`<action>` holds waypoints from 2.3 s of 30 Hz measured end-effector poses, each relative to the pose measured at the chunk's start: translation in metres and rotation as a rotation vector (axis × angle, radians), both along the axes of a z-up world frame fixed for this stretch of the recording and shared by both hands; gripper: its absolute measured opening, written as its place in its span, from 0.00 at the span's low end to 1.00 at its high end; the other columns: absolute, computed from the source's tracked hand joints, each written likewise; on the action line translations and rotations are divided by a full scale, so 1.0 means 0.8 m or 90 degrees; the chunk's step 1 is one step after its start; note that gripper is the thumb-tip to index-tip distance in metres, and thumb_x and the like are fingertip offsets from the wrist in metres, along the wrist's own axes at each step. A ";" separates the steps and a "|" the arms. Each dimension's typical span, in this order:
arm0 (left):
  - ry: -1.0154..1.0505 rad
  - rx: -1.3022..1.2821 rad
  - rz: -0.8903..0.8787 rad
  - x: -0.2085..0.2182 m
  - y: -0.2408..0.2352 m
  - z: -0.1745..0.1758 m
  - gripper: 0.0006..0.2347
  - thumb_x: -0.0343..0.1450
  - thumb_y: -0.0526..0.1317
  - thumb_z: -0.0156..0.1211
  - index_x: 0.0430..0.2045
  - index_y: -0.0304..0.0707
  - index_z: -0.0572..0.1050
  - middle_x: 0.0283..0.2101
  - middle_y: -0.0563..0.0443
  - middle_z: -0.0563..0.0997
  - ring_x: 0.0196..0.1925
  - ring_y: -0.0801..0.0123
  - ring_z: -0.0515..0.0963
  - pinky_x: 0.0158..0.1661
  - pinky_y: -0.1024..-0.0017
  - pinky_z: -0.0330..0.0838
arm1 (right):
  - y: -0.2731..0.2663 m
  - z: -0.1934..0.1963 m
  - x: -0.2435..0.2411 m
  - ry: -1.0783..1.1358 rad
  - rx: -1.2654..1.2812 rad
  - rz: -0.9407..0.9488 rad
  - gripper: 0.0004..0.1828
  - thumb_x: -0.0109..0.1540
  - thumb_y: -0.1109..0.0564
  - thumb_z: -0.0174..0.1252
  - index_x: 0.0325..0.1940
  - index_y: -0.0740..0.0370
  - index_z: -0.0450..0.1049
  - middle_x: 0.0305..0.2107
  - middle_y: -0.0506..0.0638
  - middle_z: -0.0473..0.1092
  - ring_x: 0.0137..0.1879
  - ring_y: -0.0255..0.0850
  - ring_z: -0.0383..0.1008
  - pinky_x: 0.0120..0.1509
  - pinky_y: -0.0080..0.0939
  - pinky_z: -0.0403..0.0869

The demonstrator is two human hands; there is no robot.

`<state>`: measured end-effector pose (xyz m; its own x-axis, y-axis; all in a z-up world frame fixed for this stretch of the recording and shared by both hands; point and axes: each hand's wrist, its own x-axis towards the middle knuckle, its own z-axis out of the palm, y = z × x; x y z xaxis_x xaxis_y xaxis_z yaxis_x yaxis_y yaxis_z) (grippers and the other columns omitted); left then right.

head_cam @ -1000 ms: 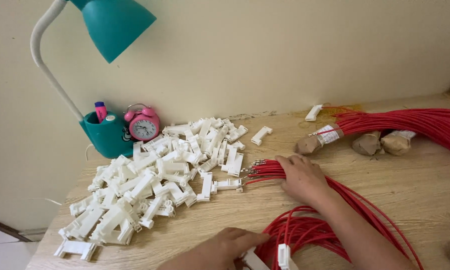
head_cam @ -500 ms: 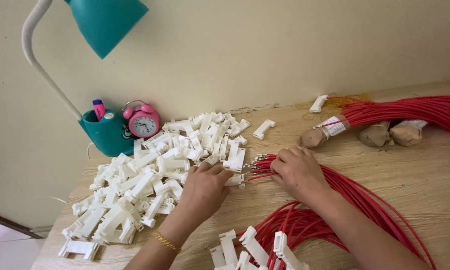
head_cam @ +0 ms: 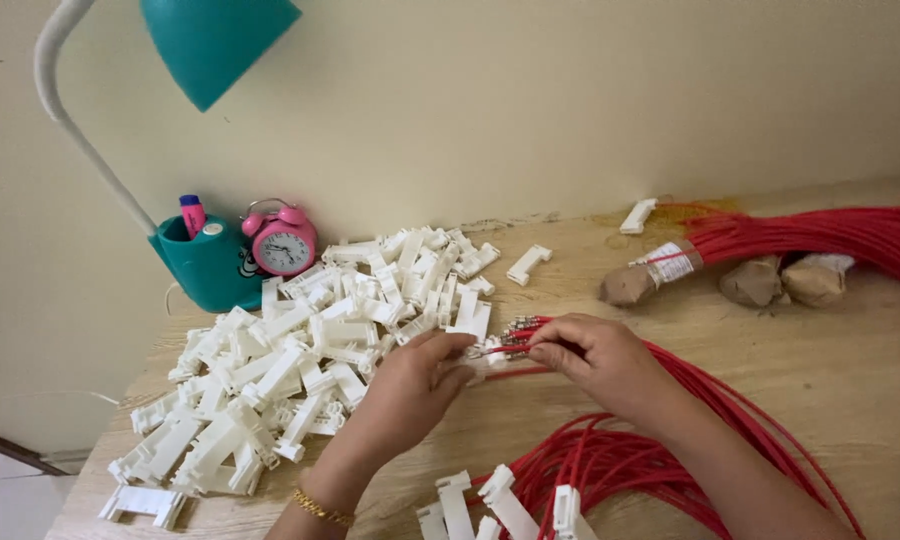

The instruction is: The person repeatedly picks up white plastic clips and red wires with metal connectors from a wooden table. They insert the metal ends of the wires into the clips and place the assembled units back on the table.

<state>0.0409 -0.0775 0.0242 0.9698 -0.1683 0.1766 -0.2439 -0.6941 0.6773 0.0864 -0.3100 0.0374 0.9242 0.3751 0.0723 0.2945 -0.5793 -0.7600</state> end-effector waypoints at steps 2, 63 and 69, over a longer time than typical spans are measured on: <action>0.103 -0.178 0.029 -0.011 -0.007 0.015 0.12 0.69 0.37 0.58 0.47 0.42 0.76 0.37 0.54 0.76 0.39 0.70 0.75 0.41 0.73 0.70 | -0.002 0.002 -0.002 -0.095 0.026 0.022 0.10 0.58 0.48 0.58 0.34 0.52 0.82 0.28 0.41 0.78 0.36 0.32 0.75 0.41 0.33 0.69; 0.361 -0.812 0.016 -0.003 -0.015 -0.031 0.19 0.70 0.37 0.53 0.57 0.42 0.61 0.35 0.44 0.73 0.31 0.62 0.74 0.36 0.58 0.78 | 0.009 0.009 -0.027 -0.413 0.009 0.005 0.05 0.57 0.53 0.60 0.28 0.54 0.77 0.21 0.41 0.73 0.28 0.33 0.70 0.33 0.35 0.66; 0.368 -0.782 0.055 -0.011 -0.022 -0.013 0.14 0.72 0.34 0.49 0.52 0.40 0.64 0.37 0.39 0.75 0.37 0.49 0.82 0.40 0.59 0.76 | 0.009 0.014 -0.032 -0.384 0.012 -0.029 0.06 0.57 0.53 0.60 0.26 0.52 0.78 0.20 0.39 0.74 0.27 0.32 0.71 0.33 0.34 0.68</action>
<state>0.0323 -0.0954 0.0134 0.9552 -0.1338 -0.2639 0.2959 0.4272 0.8544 0.0605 -0.3025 0.0483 0.7332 0.3300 0.5945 0.6519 -0.5898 -0.4766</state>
